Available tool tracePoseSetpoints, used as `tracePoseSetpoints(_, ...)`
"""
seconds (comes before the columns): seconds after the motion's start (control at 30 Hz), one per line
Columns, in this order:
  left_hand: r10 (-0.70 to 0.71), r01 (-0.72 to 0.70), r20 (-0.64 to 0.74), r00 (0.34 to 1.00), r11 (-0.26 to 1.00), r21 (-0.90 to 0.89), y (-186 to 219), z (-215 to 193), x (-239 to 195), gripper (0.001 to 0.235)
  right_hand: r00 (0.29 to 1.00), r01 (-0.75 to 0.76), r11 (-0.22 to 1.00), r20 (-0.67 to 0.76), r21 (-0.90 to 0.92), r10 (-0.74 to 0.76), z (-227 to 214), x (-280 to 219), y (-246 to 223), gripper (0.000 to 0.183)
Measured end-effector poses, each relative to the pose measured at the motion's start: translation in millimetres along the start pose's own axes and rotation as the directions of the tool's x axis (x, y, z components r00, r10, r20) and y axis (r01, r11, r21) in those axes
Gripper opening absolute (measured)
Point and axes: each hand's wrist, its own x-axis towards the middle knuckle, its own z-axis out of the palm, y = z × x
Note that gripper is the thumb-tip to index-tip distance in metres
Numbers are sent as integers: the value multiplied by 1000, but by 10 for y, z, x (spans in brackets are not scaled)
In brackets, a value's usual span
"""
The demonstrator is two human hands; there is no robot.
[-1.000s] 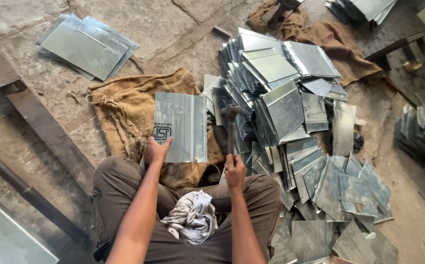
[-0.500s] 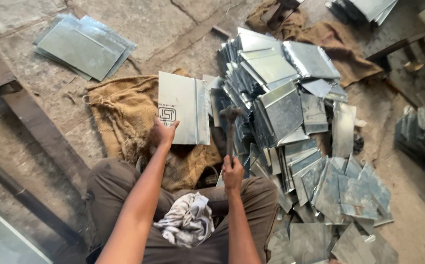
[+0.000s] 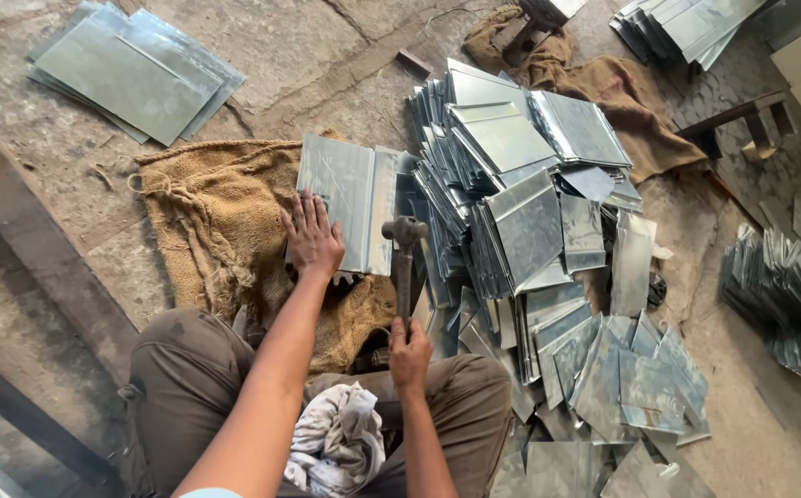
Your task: The person uses a hammer to flatten and shape metal sheets against a large gear acting as an anvil on the floor.
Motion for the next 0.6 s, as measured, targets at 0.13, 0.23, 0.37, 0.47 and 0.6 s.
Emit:
tracePoseSetpoints(0.13,-68,69,-13,998,997,33,87,-58,151,71,994,-97,994,51,51,94,118,-18,117,22)
tracePoseSetpoints(0.23,-86,86,-20,996,996,3,94,-66,188,68,984,-131,987,109,-90,141,96,10,263,25)
tracePoseSetpoints(0.37,-84,84,-21,996,996,11,87,-84,147,67,995,92,937,73,-336,-71,-73,143,-18,32)
tracePoseSetpoints(0.47,-79,79,-9,997,996,-28,92,-78,194,67,993,121,984,18,-133,-120,-297,-35,-560,45)
tracePoseSetpoints(0.6,-81,81,-1,997,997,-8,97,-95,182,66,742,651,642,-159,405,-652,-826,41,-1911,29)
